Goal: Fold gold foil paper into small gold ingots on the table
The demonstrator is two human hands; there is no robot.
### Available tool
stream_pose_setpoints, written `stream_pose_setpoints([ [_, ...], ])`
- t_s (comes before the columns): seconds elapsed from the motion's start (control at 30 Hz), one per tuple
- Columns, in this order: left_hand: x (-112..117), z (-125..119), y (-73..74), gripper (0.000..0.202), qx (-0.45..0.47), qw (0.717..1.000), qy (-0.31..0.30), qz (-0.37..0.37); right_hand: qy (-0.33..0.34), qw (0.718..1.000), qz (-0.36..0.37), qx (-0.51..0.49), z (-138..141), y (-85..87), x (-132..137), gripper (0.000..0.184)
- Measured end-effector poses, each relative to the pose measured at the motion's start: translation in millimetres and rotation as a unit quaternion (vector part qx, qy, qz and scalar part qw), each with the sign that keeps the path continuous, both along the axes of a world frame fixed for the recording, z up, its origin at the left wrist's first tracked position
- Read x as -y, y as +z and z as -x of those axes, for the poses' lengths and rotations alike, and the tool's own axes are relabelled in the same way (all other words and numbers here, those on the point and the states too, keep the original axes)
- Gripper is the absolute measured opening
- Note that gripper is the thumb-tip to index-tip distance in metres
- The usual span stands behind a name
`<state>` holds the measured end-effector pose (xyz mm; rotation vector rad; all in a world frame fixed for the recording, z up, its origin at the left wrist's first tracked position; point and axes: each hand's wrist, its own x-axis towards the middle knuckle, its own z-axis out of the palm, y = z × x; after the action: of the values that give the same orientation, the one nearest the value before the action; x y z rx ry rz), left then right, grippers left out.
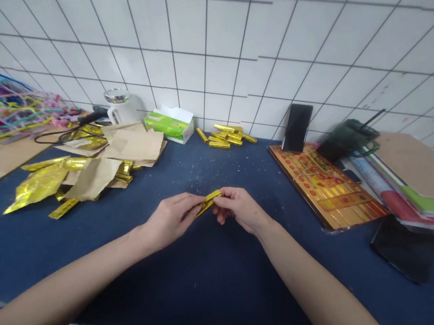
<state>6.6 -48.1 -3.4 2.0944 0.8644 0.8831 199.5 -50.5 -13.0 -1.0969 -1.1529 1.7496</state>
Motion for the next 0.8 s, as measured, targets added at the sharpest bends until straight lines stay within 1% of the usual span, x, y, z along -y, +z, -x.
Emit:
stream_pose_setpoints([
  [0.1,-0.1,0.5,1.5,0.025,0.018,0.999,-0.005,0.03,-0.028,1.0,-0.002,-0.01,0.8,0.1,0.1,0.014],
  [0.2,0.1,1.2,4.2,0.03,0.004,1.0,-0.008,0.026,-0.047,0.999,-0.002,-0.017,-0.4,0.7,-0.5,0.014],
  [0.3,1.0,1.3,8.8,0.036,-0.02,0.999,-0.021,0.015,-0.043,0.999,0.012,-0.028,-3.1,1.0,-1.5,0.013],
  [0.47,3.2,0.5,14.8,0.04,-0.025,0.998,-0.034,0.04,-0.035,0.997,0.044,-0.048,-6.4,0.9,-3.1,0.011],
  [0.53,3.9,0.2,14.5,0.041,-0.031,0.999,-0.037,0.026,-0.039,0.997,0.05,-0.049,-6.1,1.6,-3.1,0.01],
  [0.7,6.0,0.1,10.8,0.041,-0.049,0.998,-0.033,-0.038,-0.048,0.997,0.051,-0.041,-3.5,2.6,-2.1,0.011],
  [0.8,7.8,0.4,10.6,0.04,-0.07,0.997,-0.026,-0.038,-0.054,0.997,0.038,-0.032,-1.9,1.2,-1.9,0.012],
])
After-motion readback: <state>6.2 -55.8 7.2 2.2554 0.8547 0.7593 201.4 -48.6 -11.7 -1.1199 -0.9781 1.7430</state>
